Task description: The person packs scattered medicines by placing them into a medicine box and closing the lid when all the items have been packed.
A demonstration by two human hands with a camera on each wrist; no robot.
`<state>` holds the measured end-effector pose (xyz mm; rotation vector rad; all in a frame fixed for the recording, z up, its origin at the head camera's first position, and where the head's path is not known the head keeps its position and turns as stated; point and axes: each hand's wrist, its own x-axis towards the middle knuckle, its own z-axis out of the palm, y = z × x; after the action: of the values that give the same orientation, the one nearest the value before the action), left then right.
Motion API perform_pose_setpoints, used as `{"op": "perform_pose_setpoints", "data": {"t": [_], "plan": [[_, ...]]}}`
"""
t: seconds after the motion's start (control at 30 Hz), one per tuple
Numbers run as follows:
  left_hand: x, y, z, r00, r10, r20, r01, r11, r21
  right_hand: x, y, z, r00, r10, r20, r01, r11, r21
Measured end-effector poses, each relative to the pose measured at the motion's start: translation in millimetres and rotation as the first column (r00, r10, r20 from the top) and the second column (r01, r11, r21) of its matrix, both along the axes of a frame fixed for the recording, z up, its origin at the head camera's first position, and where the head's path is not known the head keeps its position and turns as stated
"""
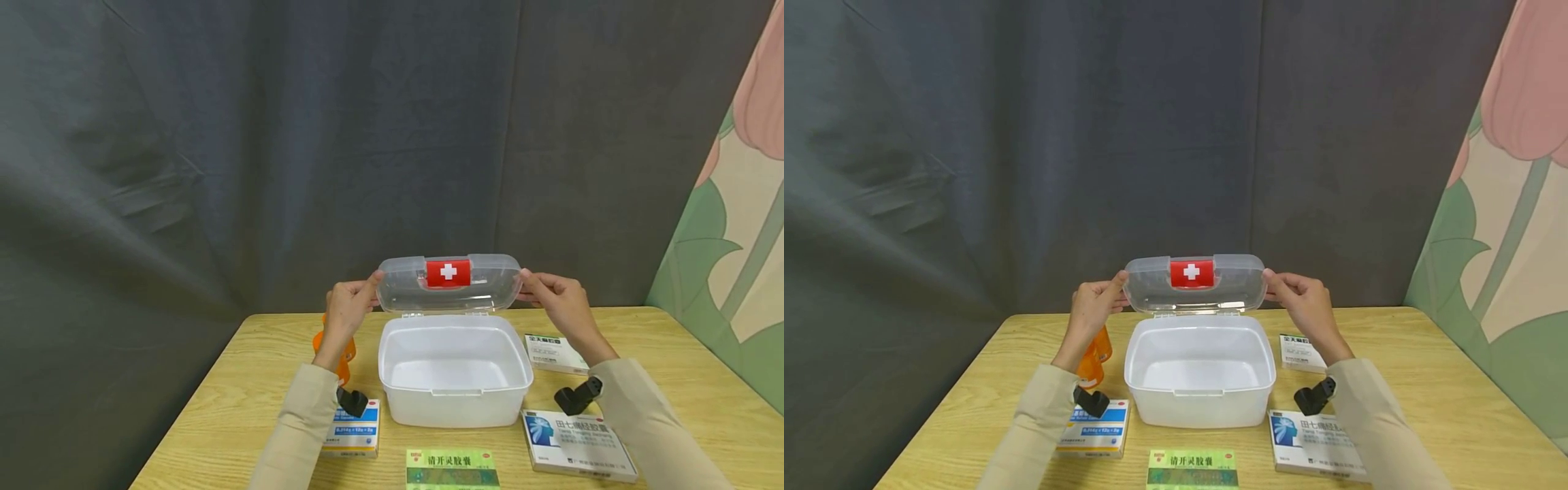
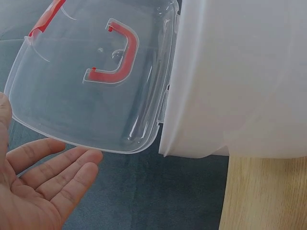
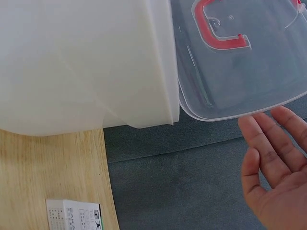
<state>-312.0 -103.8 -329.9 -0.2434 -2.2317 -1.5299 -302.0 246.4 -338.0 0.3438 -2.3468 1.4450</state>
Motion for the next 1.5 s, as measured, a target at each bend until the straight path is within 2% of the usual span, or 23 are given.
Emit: {"op": "perform_pose_setpoints", "data": {"t": [0.67,1.07,1.5], "plan": [[-0.9,-1.1,-4.7,0.999,0.019,-0.043,-0.019,1.0,-0.003,-3.0,-0.2,-1.5,1.0,-0.013,-0.003,0.013,1.0,-0.02],[-3.0,-1.5,-2.1,0.997,0.047,-0.066,-0.048,0.999,-0.005,-7.3,-1.9,-4.4,1.0,-0.023,-0.019,0.021,0.996,-0.084],[-4.0,4.8,-3.2,0.994,0.068,-0.087,-0.066,0.997,0.028,-7.6,0.6,-6.9,1.0,-0.017,0.007,0.018,0.992,-0.123]]}}
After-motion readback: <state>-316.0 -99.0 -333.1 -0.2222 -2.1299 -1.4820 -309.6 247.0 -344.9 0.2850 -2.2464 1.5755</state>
